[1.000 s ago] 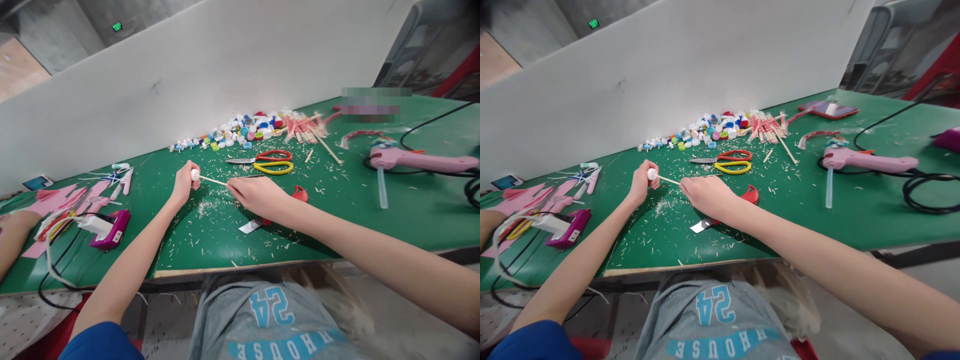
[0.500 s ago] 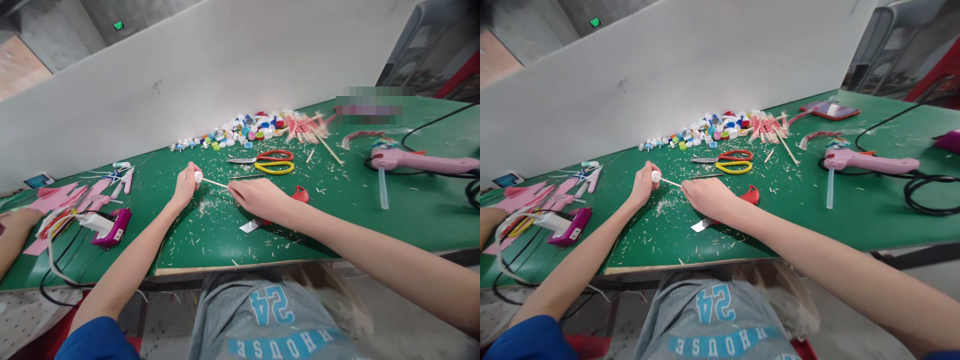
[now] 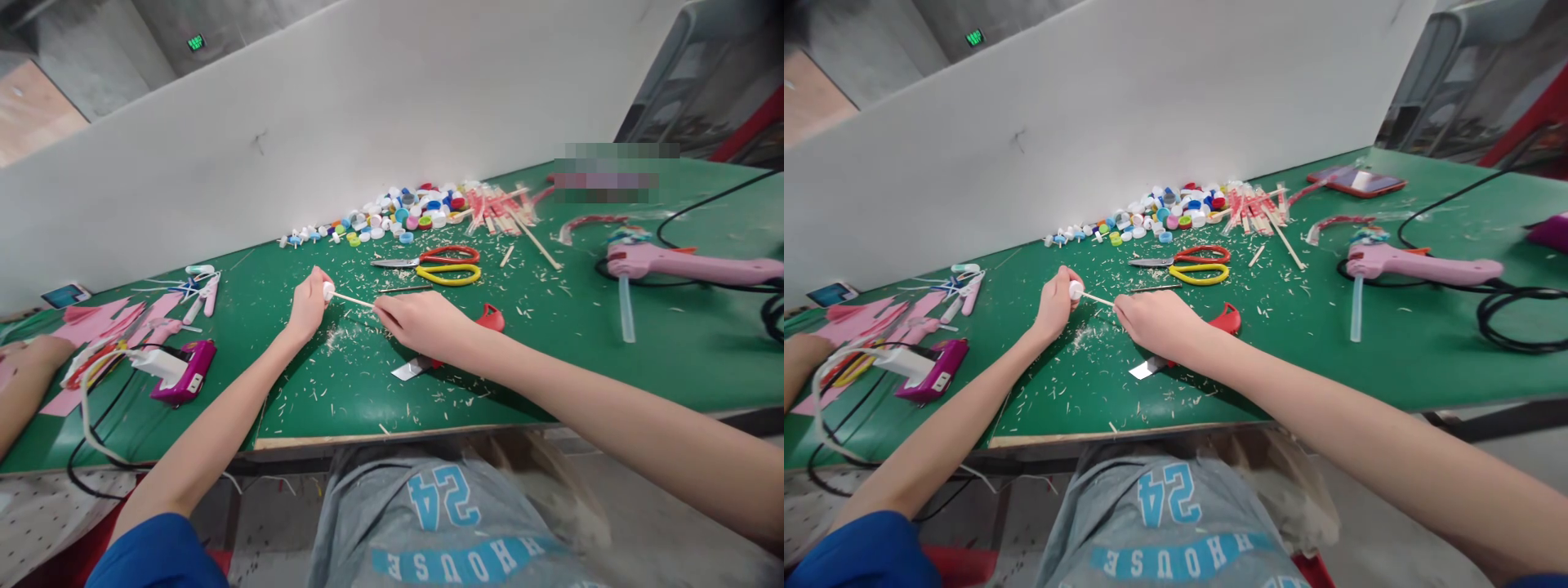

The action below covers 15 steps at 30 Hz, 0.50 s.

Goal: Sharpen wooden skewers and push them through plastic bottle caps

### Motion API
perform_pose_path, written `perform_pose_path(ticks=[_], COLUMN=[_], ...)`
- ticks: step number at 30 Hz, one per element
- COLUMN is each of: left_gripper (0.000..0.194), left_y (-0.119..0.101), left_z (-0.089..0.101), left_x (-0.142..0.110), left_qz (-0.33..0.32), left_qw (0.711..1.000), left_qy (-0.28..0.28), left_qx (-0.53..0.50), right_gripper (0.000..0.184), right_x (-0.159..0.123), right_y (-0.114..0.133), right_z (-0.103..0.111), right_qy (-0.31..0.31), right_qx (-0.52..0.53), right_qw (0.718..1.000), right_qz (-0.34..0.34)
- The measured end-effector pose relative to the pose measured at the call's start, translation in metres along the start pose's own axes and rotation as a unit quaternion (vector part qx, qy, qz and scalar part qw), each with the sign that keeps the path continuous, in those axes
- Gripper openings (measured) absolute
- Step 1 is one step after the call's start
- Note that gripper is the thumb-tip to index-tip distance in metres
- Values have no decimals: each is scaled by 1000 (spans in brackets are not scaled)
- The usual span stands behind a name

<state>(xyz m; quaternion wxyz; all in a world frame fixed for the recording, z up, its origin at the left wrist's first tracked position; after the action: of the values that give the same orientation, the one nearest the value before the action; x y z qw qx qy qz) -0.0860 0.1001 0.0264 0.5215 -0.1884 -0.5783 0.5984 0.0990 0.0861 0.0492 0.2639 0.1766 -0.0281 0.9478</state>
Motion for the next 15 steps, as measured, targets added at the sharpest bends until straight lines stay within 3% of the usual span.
perform_pose_path(ticks=[15], left_gripper=[50], left_y=[0], left_z=[0], left_x=[0], left_qz=[-8], left_qw=[1000], left_qy=[-13], left_qx=[19], right_gripper=[34], right_x=[0], right_y=[2], right_z=[-2], right_qy=[11], right_qx=[-11], right_qw=[1000], right_qz=[-6])
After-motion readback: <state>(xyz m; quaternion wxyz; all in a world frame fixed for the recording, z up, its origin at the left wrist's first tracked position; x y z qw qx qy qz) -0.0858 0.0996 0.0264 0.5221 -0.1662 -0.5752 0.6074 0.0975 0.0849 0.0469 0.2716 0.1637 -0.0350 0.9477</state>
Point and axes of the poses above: each hand's wrist, its own x-axis towards the middle knuckle, its own z-axis out of the back of the hand, y = z × x, the point moved 9 cm from there along x, towards the middle knuckle, and after that the axes turned 8 degrees about -x, right-handed, at the moved point
